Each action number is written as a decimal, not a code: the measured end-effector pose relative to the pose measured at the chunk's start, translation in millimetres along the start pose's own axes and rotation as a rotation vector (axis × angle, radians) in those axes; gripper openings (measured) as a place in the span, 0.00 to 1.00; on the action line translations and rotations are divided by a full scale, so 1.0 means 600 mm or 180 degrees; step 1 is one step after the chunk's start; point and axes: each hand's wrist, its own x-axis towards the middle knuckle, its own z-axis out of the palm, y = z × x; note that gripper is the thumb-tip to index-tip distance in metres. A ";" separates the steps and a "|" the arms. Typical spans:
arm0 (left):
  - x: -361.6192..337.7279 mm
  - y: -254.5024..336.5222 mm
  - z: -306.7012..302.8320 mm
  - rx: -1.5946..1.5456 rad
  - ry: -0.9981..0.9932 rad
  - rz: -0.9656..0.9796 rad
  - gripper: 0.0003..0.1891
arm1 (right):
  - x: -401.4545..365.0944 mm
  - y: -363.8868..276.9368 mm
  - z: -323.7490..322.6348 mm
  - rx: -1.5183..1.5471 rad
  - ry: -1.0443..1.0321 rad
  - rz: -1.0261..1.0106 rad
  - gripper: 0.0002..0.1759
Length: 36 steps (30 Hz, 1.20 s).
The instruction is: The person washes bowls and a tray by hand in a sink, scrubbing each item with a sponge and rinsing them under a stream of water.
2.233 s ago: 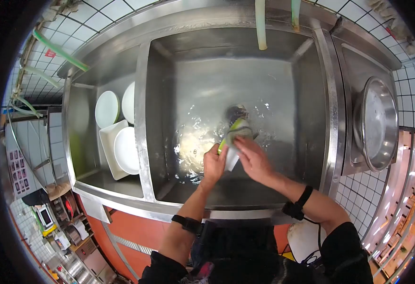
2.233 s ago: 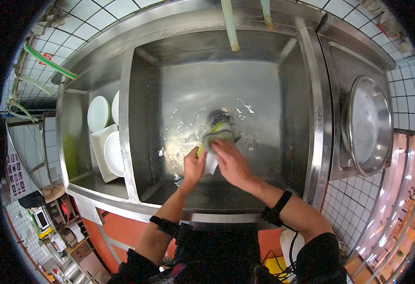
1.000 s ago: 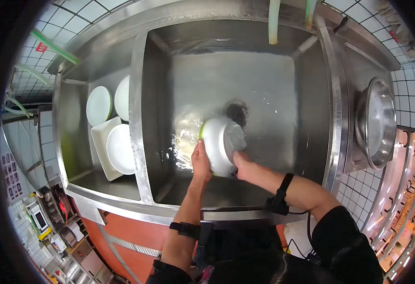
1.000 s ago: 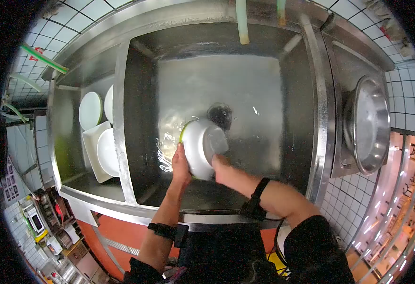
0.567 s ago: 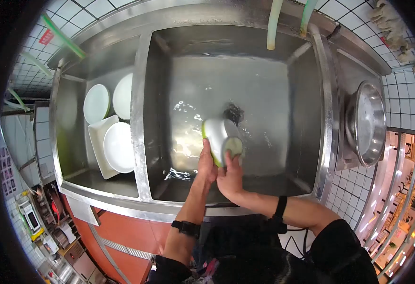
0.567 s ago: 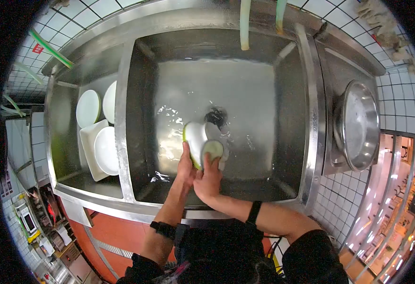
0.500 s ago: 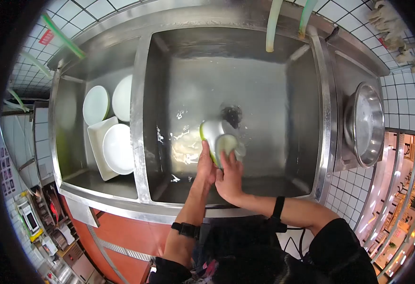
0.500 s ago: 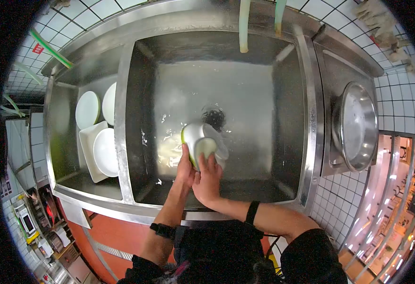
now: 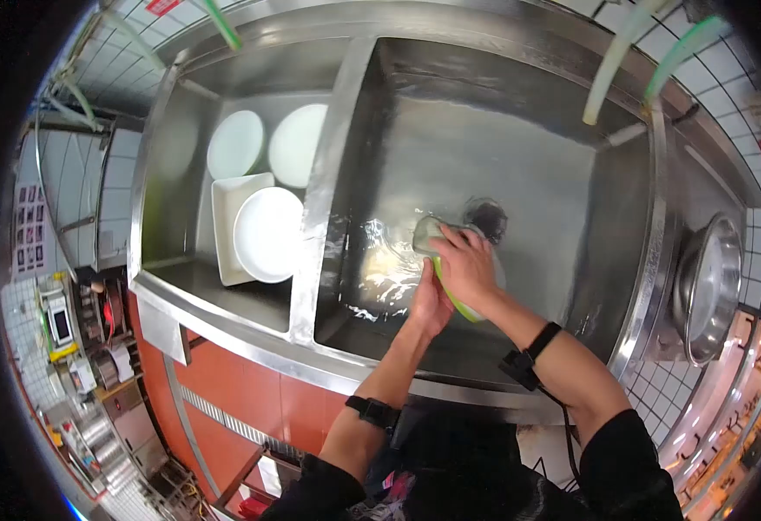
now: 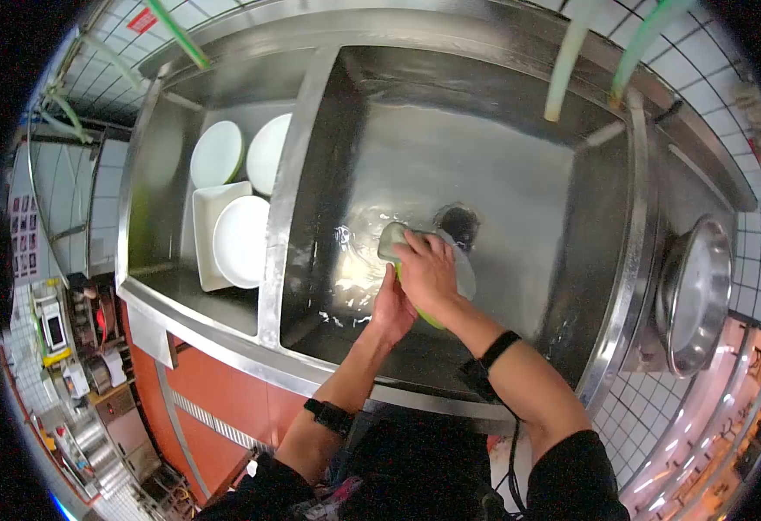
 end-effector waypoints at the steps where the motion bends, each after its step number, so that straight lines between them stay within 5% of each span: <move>1: -0.009 -0.008 0.069 0.0972 0.1379 0.0416 0.37 | -0.010 -0.004 -0.003 0.0009 -0.0022 -0.0036 0.20; 4: -0.025 -0.004 0.111 0.0535 0.1355 0.0385 0.37 | -0.067 -0.020 -0.035 -0.0022 -0.0025 -0.0498 0.20; 9: -0.006 -0.002 0.059 0.0841 0.1239 0.0607 0.36 | -0.145 -0.008 -0.054 0.0227 -0.0095 -0.0306 0.16; 12: -0.005 -0.003 0.046 0.1175 0.1862 0.0924 0.22 | -0.179 0.031 -0.038 0.0403 -0.0203 -0.0083 0.17; 15: -0.003 -0.014 0.048 0.1846 0.2341 0.1512 0.20 | -0.184 0.057 -0.020 0.1150 0.0232 0.0329 0.14; 17: 0.002 -0.012 0.035 0.2091 0.2646 0.1651 0.21 | -0.171 0.063 -0.010 0.1800 0.0259 0.1961 0.15; 19: 0.006 -0.015 0.034 0.2490 0.2996 0.1796 0.23 | -0.171 0.102 0.027 0.1628 0.0588 0.1736 0.15; 22: 0.009 -0.021 0.041 0.3035 0.3150 0.1604 0.24 | -0.135 0.093 0.029 0.1634 -0.0256 0.1582 0.18; 24: 0.007 -0.023 0.038 0.3053 0.3081 0.1656 0.25 | -0.106 0.080 0.051 0.1697 0.0487 0.0717 0.22; 31: 0.006 -0.022 0.036 0.3055 0.3117 0.1647 0.26 | -0.024 0.129 0.100 0.1584 0.0105 0.1073 0.25; 36: 0.010 -0.020 0.028 0.2758 0.2988 0.1632 0.27 | -0.056 0.172 0.091 0.0538 -0.0536 0.1610 0.22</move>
